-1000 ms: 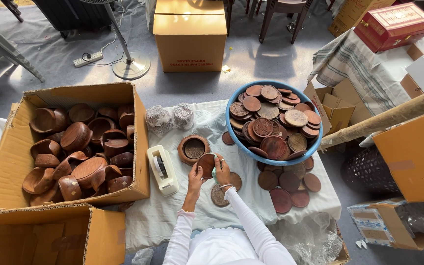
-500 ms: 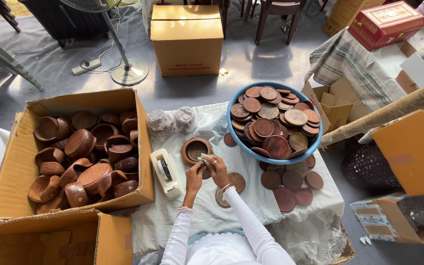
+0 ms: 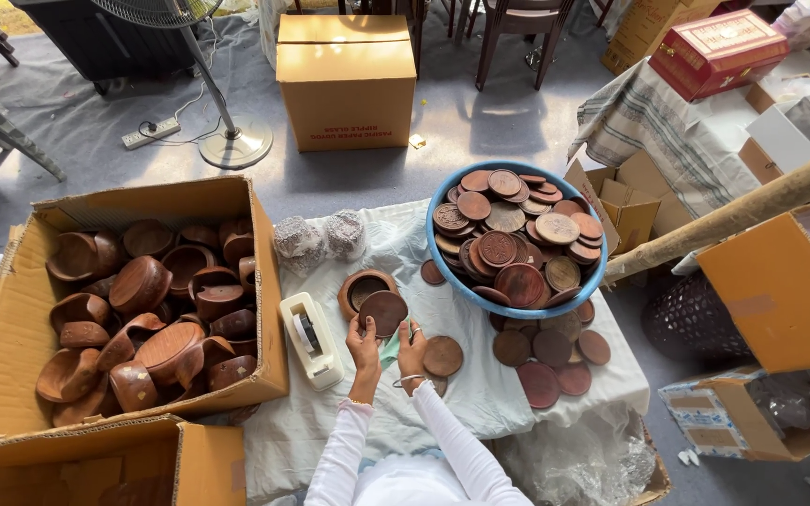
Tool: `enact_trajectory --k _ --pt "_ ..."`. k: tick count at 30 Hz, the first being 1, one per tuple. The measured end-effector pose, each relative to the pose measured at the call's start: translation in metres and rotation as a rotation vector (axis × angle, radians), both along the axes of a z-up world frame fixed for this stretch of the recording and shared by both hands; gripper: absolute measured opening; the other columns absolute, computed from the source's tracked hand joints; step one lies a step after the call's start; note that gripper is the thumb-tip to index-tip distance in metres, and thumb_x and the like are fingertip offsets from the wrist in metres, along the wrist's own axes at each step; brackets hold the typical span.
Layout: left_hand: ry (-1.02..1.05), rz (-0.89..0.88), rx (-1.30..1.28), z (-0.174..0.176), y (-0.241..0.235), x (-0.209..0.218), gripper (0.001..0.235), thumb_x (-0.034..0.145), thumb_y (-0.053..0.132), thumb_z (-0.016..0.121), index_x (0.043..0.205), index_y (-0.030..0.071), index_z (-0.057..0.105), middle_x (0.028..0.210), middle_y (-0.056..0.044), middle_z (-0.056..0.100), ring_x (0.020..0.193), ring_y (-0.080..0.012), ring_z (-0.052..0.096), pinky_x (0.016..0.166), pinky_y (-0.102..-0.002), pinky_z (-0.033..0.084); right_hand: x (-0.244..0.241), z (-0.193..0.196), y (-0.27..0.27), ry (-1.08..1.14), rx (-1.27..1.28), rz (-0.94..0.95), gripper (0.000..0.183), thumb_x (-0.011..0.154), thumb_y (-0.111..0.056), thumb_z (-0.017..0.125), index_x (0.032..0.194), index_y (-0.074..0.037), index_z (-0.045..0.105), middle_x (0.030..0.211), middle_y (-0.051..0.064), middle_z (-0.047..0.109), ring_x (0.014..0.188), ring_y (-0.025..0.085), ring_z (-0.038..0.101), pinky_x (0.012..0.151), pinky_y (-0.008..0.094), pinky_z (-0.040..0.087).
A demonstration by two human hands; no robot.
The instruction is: The person sits at a table and uses a green cloth to polish small, round wooden items. They pick up each item from a blue bowl, rub it with the cloth, and place it on the table. The person also handles a small wooden bowl during the process.
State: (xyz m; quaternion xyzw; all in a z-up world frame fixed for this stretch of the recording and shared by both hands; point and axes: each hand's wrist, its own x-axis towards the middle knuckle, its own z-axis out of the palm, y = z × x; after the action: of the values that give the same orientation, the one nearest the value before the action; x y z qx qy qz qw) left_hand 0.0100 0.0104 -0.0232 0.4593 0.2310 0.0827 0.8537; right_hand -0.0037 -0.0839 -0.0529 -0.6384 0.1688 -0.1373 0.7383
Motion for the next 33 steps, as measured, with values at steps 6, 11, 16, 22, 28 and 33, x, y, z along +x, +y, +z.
enact_trajectory --k 6,11,16,22,28,33 --pt "-0.115 -0.192 0.733 0.014 0.024 0.012 0.023 0.097 0.022 0.071 0.105 0.001 0.074 0.089 -0.009 0.078 0.081 -0.0143 0.072 0.073 -0.030 0.057 0.014 0.062 -0.044 0.079 -0.537 0.229 0.035 0.103 -0.028 0.060 0.131 -0.009 0.068 0.120 0.013 0.074 0.108 0.027 0.073 0.091 0.036 0.056" --pt "-0.200 -0.373 1.056 0.040 0.016 0.011 0.022 0.092 0.018 0.076 0.107 0.002 0.077 0.089 -0.017 0.076 0.083 -0.0257 0.074 0.070 -0.036 0.055 0.012 0.147 -0.044 -0.340 -0.802 0.476 0.034 0.097 -0.012 0.062 0.130 -0.013 0.071 0.114 0.015 0.074 0.107 0.035 0.068 0.095 0.042 0.051" --pt "-0.186 -0.299 0.925 0.030 0.007 0.012 0.024 0.091 0.016 0.077 0.110 0.001 0.076 0.092 -0.015 0.078 0.082 -0.0165 0.074 0.073 -0.034 0.057 0.034 0.127 -0.051 -0.565 -0.706 0.579 0.034 0.095 -0.007 0.063 0.128 -0.009 0.073 0.118 0.015 0.074 0.107 0.034 0.068 0.094 0.038 0.052" --pt "-0.112 -0.068 0.242 -0.021 -0.009 0.016 0.031 0.096 0.020 0.073 0.119 -0.001 0.074 0.101 -0.007 0.079 0.086 -0.0119 0.070 0.074 -0.027 0.057 0.046 0.055 -0.059 -0.182 -0.129 0.480 0.031 0.106 -0.018 0.061 0.132 -0.004 0.072 0.122 0.011 0.075 0.108 0.012 0.064 0.096 0.028 0.051" --pt "0.071 0.066 -0.198 -0.030 -0.034 0.007 0.031 0.095 0.020 0.071 0.121 0.002 0.067 0.111 -0.007 0.072 0.092 -0.0202 0.073 0.076 -0.039 0.063 0.011 0.079 -0.036 -0.080 -0.135 0.157 0.039 0.103 -0.025 0.060 0.135 -0.004 0.069 0.126 0.011 0.075 0.113 0.013 0.068 0.097 0.028 0.052" --pt "0.010 0.184 -0.327 -0.044 -0.044 0.020 0.039 0.092 0.015 0.073 0.124 0.009 0.052 0.121 -0.010 0.066 0.106 -0.0242 0.068 0.083 -0.042 0.062 -0.006 0.071 -0.029 0.041 -0.133 0.104 0.047 0.102 -0.030 0.061 0.140 -0.003 0.062 0.129 0.014 0.074 0.113 0.015 0.069 0.095 0.029 0.052"
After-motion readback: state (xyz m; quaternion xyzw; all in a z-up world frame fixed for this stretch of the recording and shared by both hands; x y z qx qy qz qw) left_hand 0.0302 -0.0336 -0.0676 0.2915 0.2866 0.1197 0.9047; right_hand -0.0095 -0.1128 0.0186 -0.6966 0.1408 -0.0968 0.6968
